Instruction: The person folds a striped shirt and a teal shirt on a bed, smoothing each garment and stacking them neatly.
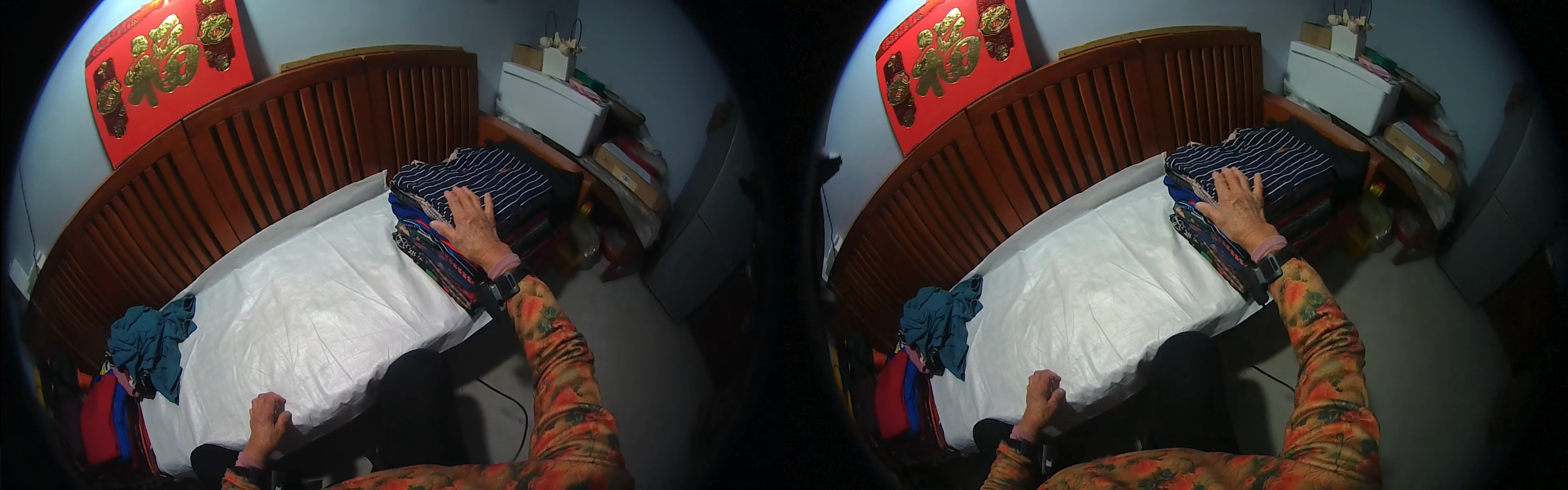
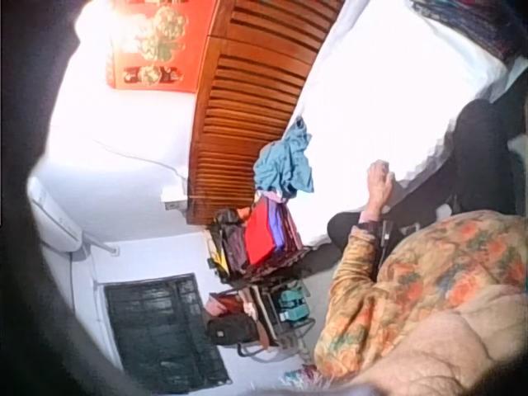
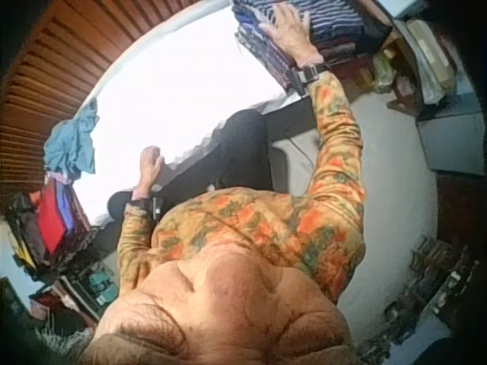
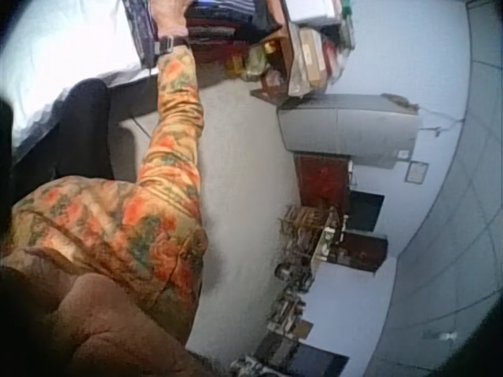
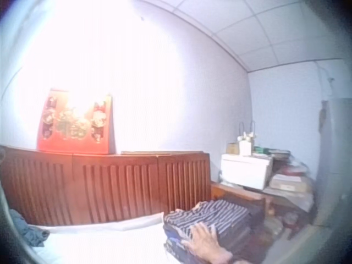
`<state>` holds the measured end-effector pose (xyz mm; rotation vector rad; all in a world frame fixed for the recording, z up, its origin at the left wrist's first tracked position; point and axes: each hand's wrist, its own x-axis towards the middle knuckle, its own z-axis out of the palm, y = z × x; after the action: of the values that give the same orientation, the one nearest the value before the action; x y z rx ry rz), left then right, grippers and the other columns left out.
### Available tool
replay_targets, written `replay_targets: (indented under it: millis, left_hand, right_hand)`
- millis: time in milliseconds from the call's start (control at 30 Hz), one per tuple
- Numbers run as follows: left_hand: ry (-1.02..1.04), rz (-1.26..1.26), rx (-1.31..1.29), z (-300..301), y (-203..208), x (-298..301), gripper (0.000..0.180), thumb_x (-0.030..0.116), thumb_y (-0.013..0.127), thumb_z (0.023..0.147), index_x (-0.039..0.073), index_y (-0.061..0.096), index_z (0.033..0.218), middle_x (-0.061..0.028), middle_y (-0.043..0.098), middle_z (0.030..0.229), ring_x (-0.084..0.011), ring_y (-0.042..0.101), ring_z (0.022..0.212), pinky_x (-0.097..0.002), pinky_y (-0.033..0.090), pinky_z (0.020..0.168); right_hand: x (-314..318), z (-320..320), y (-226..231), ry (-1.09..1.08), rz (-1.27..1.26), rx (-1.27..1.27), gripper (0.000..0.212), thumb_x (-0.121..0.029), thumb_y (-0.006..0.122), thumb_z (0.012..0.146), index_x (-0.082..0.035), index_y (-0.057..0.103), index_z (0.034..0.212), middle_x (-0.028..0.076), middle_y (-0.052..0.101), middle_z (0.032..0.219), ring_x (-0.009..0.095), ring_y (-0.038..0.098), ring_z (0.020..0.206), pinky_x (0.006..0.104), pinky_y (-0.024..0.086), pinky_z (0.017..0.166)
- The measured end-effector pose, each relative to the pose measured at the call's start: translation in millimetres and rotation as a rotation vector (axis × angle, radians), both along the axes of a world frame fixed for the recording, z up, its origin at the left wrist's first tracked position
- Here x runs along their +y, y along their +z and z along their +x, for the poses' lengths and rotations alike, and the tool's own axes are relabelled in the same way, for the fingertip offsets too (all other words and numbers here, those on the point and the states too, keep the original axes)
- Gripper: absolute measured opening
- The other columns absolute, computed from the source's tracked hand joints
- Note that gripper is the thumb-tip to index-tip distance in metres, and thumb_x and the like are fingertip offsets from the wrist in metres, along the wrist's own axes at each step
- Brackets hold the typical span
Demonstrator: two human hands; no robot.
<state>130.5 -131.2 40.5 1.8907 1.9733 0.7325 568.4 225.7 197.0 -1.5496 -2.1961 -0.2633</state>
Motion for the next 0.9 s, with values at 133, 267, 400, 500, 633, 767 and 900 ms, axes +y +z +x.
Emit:
replay_targets:
  millis: [133, 267, 400, 500, 633, 767, 900]
  left_hand:
    - [-0.023, 0.002, -0.004, -1.5, 0.2, 0.2, 0.032, 0.013, 0.069, 0.074, 0.011, 0.059, 0.104, -0.0107, 0.058, 0.105, -0.0333, 0.053, 0.103, -0.0430, 0.041, 0.090]
    - [-0.031, 0.014, 0.031, -1.6, -0.6, 2.0, 0.030, 0.012, 0.068, 0.074, 0.008, 0.059, 0.102, -0.0128, 0.059, 0.102, -0.0339, 0.054, 0.101, -0.0431, 0.043, 0.089]
    - [-0.022, -0.008, 0.052, -3.7, -1.3, 6.3, 0.028, 0.014, 0.070, 0.074, 0.010, 0.060, 0.100, -0.0110, 0.058, 0.100, -0.0337, 0.052, 0.099, -0.0438, 0.043, 0.086]
    - [-0.027, -0.010, 0.075, -6.4, -2.2, 10.3, 0.025, 0.014, 0.070, 0.074, 0.010, 0.061, 0.097, -0.0113, 0.057, 0.097, -0.0342, 0.052, 0.096, -0.0443, 0.043, 0.084]
    - [-0.033, -0.009, 0.115, -6.7, -5.0, 13.7, 0.024, 0.014, 0.070, 0.074, 0.010, 0.060, 0.095, -0.0115, 0.057, 0.096, -0.0345, 0.052, 0.094, -0.0446, 0.043, 0.082]
    - [0.007, -0.003, 0.124, -4.0, -6.5, 13.4, 0.024, 0.013, 0.070, 0.073, 0.010, 0.060, 0.094, -0.0114, 0.056, 0.095, -0.0344, 0.052, 0.094, -0.0446, 0.043, 0.082]
    - [-0.015, 0.032, 0.115, -3.8, -4.3, 14.2, 0.023, 0.011, 0.071, 0.072, 0.010, 0.059, 0.093, -0.0107, 0.056, 0.094, -0.0342, 0.051, 0.094, -0.0448, 0.042, 0.081]
  right_hand:
    - [9.9, 3.3, 12.6, 0.001, 0.027, 0.069, 0.075, -0.055, 0.055, 0.094, -0.002, 0.043, 0.146, 0.018, 0.041, 0.151, 0.032, 0.031, 0.145, 0.0576, 0.017, 0.119]
    - [44.5, 31.9, 25.0, -0.172, 0.075, 0.070, 0.074, -0.052, 0.059, 0.094, -0.001, 0.042, 0.144, 0.019, 0.043, 0.148, 0.034, 0.033, 0.143, 0.0526, 0.019, 0.119]
    - [66.8, 60.7, 17.9, -0.264, -0.101, -0.013, 0.076, -0.056, 0.058, 0.093, -0.003, 0.044, 0.144, 0.021, 0.042, 0.149, 0.037, 0.030, 0.143, 0.0614, 0.017, 0.117]
    - [78.2, 67.3, 11.0, -0.313, -0.432, -0.083, 0.077, -0.066, 0.044, 0.096, -0.006, 0.047, 0.144, 0.020, 0.043, 0.150, 0.037, 0.031, 0.144, 0.0657, 0.016, 0.116]
    - [76.6, 78.3, 5.5, -0.300, -0.499, -0.122, 0.074, -0.065, 0.040, 0.098, -0.009, 0.047, 0.145, 0.015, 0.045, 0.150, 0.033, 0.034, 0.144, 0.0672, 0.017, 0.115]
    - [56.7, 96.3, -4.2, -0.245, -0.419, -0.049, 0.071, -0.064, 0.040, 0.098, -0.008, 0.050, 0.141, 0.014, 0.048, 0.147, 0.032, 0.036, 0.142, 0.0712, 0.016, 0.113]
    - [63.7, 94.6, -1.5, -0.247, -0.461, -0.052, 0.073, -0.065, 0.041, 0.097, -0.008, 0.049, 0.142, 0.015, 0.047, 0.148, 0.033, 0.035, 0.142, 0.0716, 0.015, 0.113]
